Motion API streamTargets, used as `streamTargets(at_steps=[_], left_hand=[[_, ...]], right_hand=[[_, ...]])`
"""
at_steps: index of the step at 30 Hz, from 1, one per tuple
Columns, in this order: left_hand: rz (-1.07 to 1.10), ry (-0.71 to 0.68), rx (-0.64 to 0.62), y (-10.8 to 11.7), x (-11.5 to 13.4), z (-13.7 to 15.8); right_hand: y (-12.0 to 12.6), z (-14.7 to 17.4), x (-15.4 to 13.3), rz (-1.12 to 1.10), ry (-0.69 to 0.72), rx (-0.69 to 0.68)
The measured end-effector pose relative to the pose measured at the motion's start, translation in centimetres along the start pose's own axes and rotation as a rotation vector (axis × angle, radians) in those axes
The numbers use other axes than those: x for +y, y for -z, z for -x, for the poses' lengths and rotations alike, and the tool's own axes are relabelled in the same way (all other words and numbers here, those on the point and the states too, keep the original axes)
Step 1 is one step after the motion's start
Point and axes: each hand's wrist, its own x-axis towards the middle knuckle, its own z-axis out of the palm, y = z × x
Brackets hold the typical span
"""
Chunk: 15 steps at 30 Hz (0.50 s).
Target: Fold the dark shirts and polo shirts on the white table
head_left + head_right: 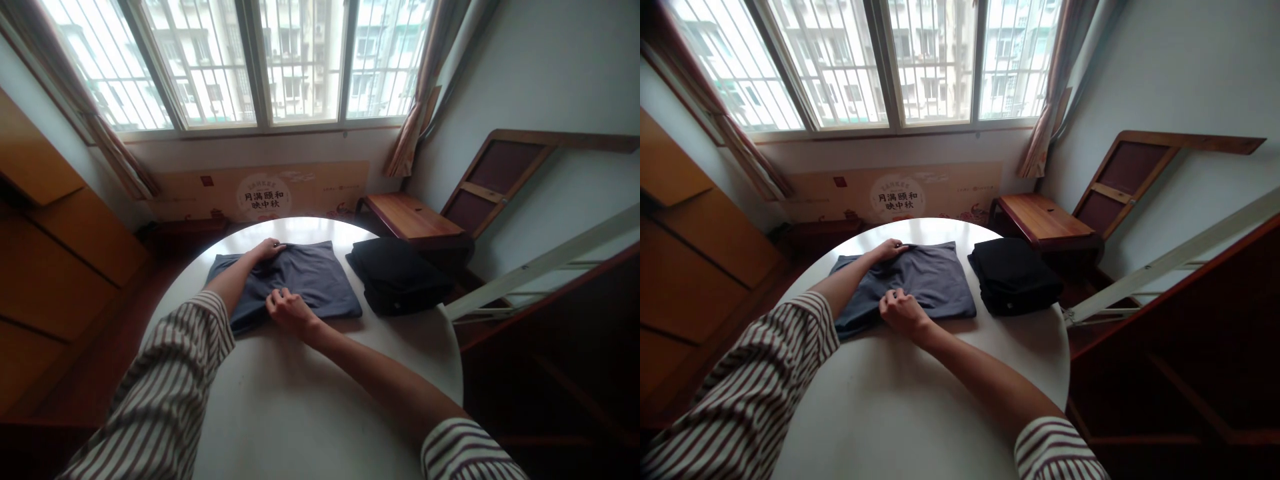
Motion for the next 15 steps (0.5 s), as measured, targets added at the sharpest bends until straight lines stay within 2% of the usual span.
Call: streamTargets(at_steps=[2,5,7,9,10,12,15], left_hand=[[0.049,-0.014,0.021,1.6,0.4,0.8],[0.137,-0.047,0.050,5.9,1.3,3.1],[0.275,-0.073,0.000,9.6,2.2,5.6],[0.434,-0.070,-0.107,13.7,3.4,8.8],[0.491,-0.044,-0.155,15.7,4.2,10.5],[0.542,0.048,-0.161,19.3,6.1,13.4],[0.527,0.200,-0.071,22.0,8.4,15.6]], right_hand=[[1.6,1.0,1.1,-0.050,-0.046,0.070],[4.7,3.0,3.1,-0.272,-0.118,0.215],[7.0,4.6,4.0,-0.515,-0.086,0.367],[9.7,6.0,4.2,-0.770,-0.025,0.558],[11.2,6.6,4.1,-0.889,-0.011,0.639],[13.9,7.7,3.6,-1.122,-0.036,0.748],[16.3,8.9,2.9,-1.491,-0.160,0.798]])
